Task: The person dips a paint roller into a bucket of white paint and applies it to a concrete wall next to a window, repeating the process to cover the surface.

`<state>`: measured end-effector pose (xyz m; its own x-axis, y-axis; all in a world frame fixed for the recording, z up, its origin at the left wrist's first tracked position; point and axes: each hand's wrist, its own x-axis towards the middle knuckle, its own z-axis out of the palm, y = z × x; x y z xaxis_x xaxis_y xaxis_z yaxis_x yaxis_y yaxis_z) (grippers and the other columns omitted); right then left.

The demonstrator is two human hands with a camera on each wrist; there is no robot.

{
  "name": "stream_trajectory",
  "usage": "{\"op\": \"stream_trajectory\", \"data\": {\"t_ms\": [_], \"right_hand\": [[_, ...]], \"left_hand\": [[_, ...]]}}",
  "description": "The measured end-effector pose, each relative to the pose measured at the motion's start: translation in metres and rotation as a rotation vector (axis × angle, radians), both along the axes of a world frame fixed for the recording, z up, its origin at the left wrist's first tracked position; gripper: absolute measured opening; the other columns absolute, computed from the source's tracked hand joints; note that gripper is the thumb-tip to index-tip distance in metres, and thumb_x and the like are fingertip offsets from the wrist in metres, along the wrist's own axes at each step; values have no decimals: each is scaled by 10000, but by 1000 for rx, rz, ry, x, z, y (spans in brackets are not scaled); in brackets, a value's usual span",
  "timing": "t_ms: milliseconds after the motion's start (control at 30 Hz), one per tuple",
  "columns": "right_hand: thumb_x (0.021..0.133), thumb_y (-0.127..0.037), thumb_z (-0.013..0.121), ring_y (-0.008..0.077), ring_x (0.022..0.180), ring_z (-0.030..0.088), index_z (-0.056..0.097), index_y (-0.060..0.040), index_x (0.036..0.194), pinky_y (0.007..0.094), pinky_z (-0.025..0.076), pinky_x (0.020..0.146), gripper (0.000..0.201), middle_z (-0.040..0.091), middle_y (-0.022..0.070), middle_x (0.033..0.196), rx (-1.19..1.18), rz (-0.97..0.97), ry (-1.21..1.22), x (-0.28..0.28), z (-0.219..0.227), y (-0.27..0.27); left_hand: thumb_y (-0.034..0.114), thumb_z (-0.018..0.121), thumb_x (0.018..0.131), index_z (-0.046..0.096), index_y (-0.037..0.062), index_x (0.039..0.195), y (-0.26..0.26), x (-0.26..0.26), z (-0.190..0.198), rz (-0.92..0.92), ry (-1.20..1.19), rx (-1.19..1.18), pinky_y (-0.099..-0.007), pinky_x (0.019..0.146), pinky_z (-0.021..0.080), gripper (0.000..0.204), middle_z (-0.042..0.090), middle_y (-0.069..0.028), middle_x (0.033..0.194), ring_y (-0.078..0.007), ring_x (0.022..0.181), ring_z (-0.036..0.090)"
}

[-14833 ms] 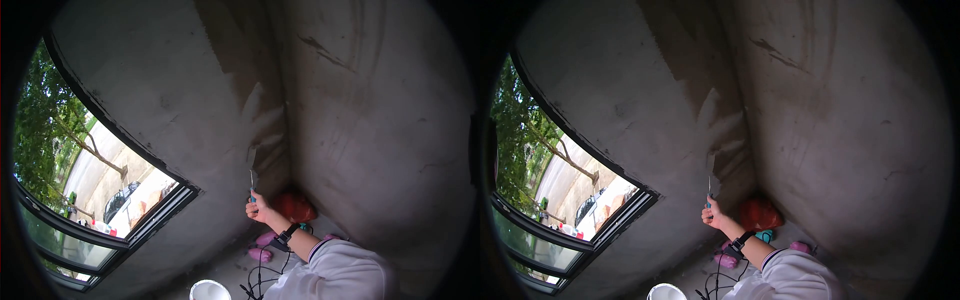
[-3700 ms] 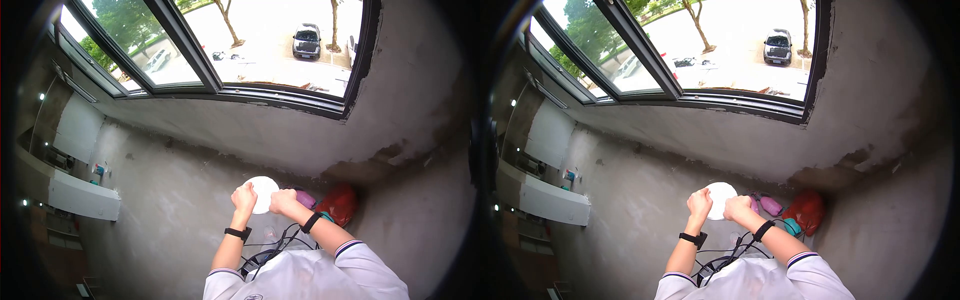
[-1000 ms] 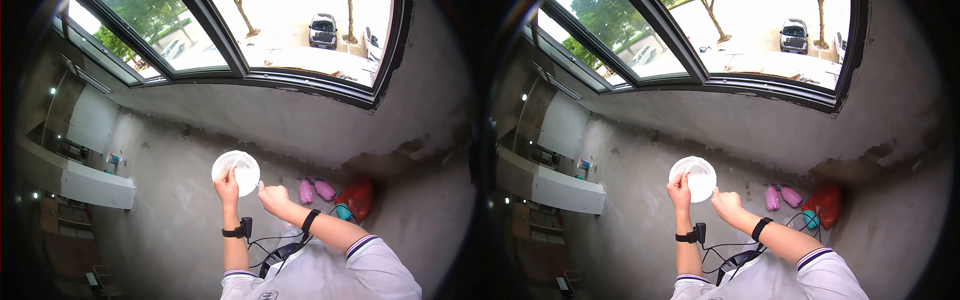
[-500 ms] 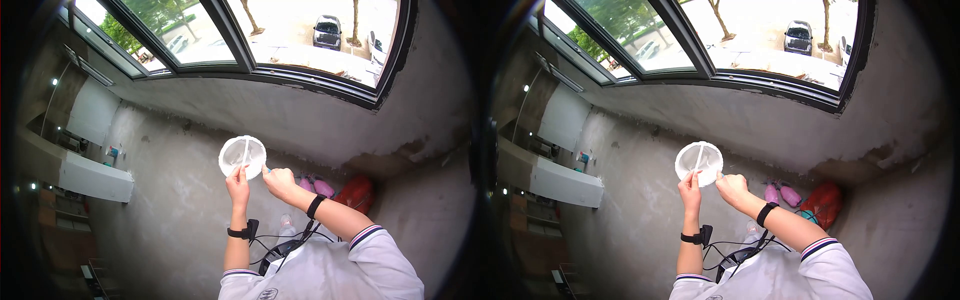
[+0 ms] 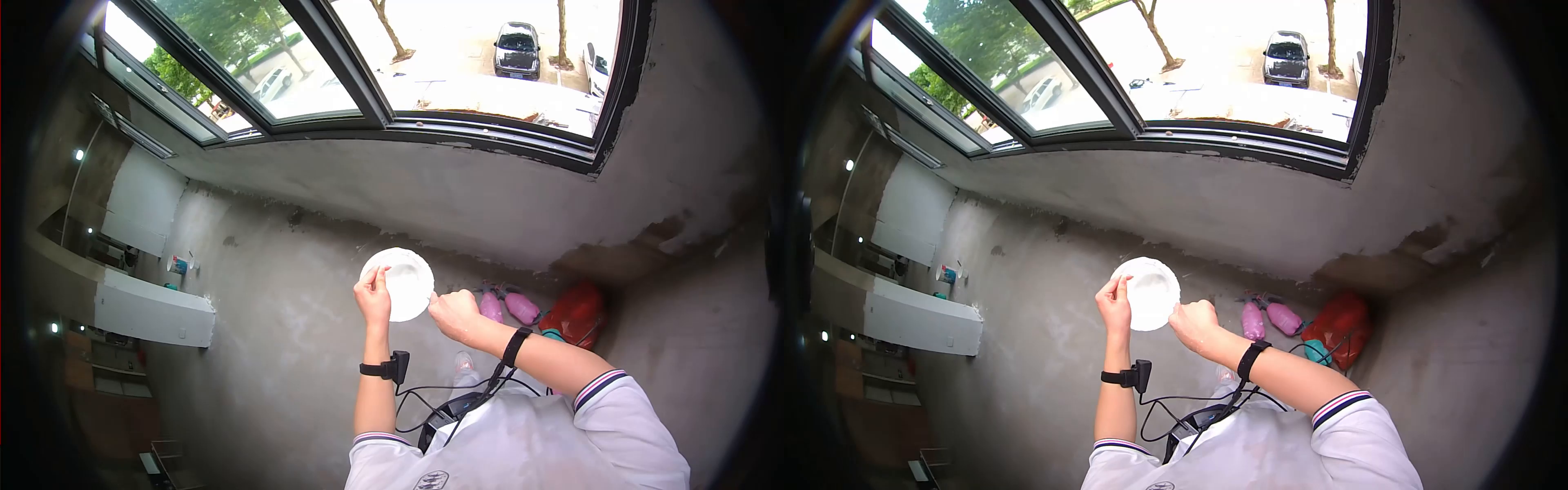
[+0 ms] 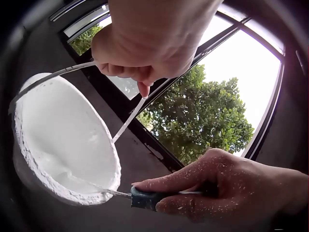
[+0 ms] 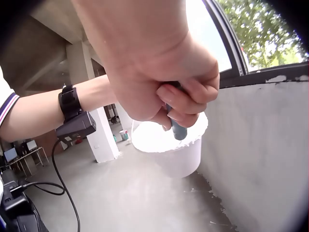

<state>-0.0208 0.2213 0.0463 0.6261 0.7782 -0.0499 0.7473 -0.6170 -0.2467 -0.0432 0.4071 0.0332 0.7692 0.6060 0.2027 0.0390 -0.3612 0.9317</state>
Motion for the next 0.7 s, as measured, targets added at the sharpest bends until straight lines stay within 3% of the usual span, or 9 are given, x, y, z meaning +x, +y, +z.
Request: {"op": "stream_trajectory", "data": {"t_ms": [33,133,300,367,433,633,700], "right_hand": [[736,-136,641,250,666,712,706,-71,754,382,521,523,94,697,105,693,3,-1,1,7,3,-3],[768,-142,606,277,616,688,598,29,1129,406,498,502,399,680,133,691,-82,30,132,27,11,-29],[772,-163,657,229,564,668,613,-7,1100,352,491,473,366,664,108,697,15,-87,-93,3,-7,-96],[829,-221,653,222,518,634,585,-6,1117,351,468,441,365,607,75,663,226,-185,-208,-4,-14,-123],[858,-266,653,224,493,609,571,-38,1128,364,455,427,363,555,57,629,282,-232,-257,-6,-14,-152],[852,-233,661,272,527,623,586,-89,1185,388,465,443,371,603,82,689,410,-502,-127,-15,12,-233],[850,-226,660,281,537,628,591,-103,1183,404,470,454,361,619,88,704,364,-580,-126,-23,16,-257]], "left_hand": [[64,575,954,705,-59,961,-1,1,2,9,28,12,-232,766,461,179,686,-46,878,-93,825,590],[64,575,952,707,-58,955,-9,7,6,4,-23,-4,-228,744,455,180,685,-39,862,-88,803,581],[73,571,952,715,-46,968,-29,20,11,-34,73,-6,-224,645,407,188,637,-5,784,-64,707,505],[78,573,948,720,-36,976,-43,28,14,-41,85,-2,-223,604,382,188,618,7,745,-56,667,470],[93,549,960,722,-21,981,-61,34,23,-65,166,-130,-217,557,321,209,534,43,671,-29,628,412],[114,465,993,696,-13,1031,-93,61,37,-228,157,-276,-225,505,241,267,338,92,615,-20,554,281],[108,442,995,682,-8,1033,-101,65,40,-301,201,-376,-201,463,219,269,373,107,619,-1,508,273]]}}
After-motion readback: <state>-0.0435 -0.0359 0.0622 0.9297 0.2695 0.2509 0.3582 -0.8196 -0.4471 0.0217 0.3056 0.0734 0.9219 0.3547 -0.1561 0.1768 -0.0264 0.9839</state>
